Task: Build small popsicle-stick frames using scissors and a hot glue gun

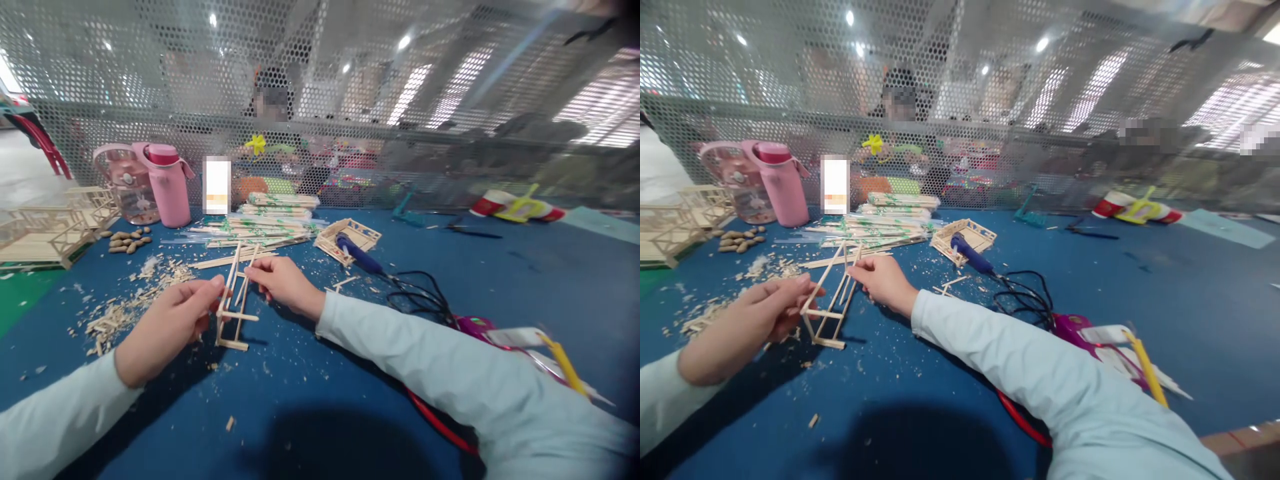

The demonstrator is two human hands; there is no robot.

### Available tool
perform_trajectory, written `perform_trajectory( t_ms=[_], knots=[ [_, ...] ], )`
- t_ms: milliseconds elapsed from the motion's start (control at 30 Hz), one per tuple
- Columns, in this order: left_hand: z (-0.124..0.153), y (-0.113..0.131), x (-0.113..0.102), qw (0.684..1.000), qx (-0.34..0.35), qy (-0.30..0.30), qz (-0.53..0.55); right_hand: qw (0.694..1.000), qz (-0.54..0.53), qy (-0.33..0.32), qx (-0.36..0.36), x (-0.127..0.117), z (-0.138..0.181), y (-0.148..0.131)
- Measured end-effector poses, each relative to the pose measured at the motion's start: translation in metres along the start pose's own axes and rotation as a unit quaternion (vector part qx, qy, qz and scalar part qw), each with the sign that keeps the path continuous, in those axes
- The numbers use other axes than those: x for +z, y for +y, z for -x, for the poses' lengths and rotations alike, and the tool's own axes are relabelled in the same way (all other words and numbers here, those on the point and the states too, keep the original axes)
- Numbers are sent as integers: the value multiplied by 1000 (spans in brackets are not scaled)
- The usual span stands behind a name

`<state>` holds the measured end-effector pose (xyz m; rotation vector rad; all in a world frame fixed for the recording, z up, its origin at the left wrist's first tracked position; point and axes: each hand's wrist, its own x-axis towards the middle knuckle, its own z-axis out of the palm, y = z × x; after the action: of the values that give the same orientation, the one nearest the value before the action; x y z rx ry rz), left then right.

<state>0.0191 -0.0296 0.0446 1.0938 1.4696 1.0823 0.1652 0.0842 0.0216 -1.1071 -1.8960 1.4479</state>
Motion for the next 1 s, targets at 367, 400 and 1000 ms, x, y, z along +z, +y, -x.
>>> perform_trajectory(
  t_ms=[367, 400, 1000],
  knots=[
    [5, 11, 4, 995, 52, -74, -41, 996, -32, -20, -77, -11, 27, -22],
    [9, 10, 7, 994, 68, -72, -51, 995, -35, -16, -89, -12, 33, -24],
    [29, -20, 30, 977, 203, 21, -62, 968, -36, 51, -241, 0, 74, -8]
  ],
)
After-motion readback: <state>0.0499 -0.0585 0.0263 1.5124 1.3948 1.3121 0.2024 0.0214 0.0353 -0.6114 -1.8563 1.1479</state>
